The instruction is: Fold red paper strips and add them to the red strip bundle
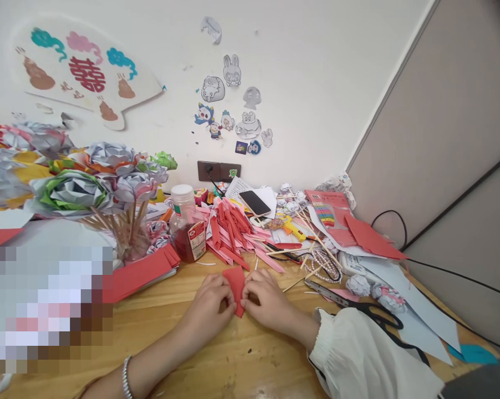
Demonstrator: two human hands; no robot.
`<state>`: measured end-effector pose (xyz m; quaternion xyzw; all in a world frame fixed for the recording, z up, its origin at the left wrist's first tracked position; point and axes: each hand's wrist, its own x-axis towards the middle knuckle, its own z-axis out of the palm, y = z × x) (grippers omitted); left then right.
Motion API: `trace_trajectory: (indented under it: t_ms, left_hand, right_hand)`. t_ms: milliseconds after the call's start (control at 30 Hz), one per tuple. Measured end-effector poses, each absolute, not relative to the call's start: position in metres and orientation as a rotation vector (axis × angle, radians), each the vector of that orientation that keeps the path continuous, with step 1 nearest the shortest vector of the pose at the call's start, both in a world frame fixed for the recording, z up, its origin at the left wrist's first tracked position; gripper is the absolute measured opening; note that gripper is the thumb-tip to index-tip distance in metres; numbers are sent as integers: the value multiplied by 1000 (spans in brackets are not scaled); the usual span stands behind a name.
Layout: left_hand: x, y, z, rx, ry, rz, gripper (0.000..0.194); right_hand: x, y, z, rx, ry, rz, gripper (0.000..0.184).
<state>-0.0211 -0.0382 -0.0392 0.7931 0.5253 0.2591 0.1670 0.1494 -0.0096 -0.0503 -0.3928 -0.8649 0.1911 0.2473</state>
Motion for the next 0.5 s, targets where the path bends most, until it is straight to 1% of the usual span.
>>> trace_trajectory:
  t_ms: [233,367,500]
  left_hand:
    - [-20,-40,-43,2253,1544,760,15]
    - [-19,-41,-42,2253,1566,762,11]
    - [-19,-40,-39,2247,1567,741,8]
  right_hand:
    - [146,-18,-55,-1146,-2286,473,13]
    - [146,-21,-54,-1183,-2233,473,14]
    - [154,-27,-47,-988,-2241,467,8]
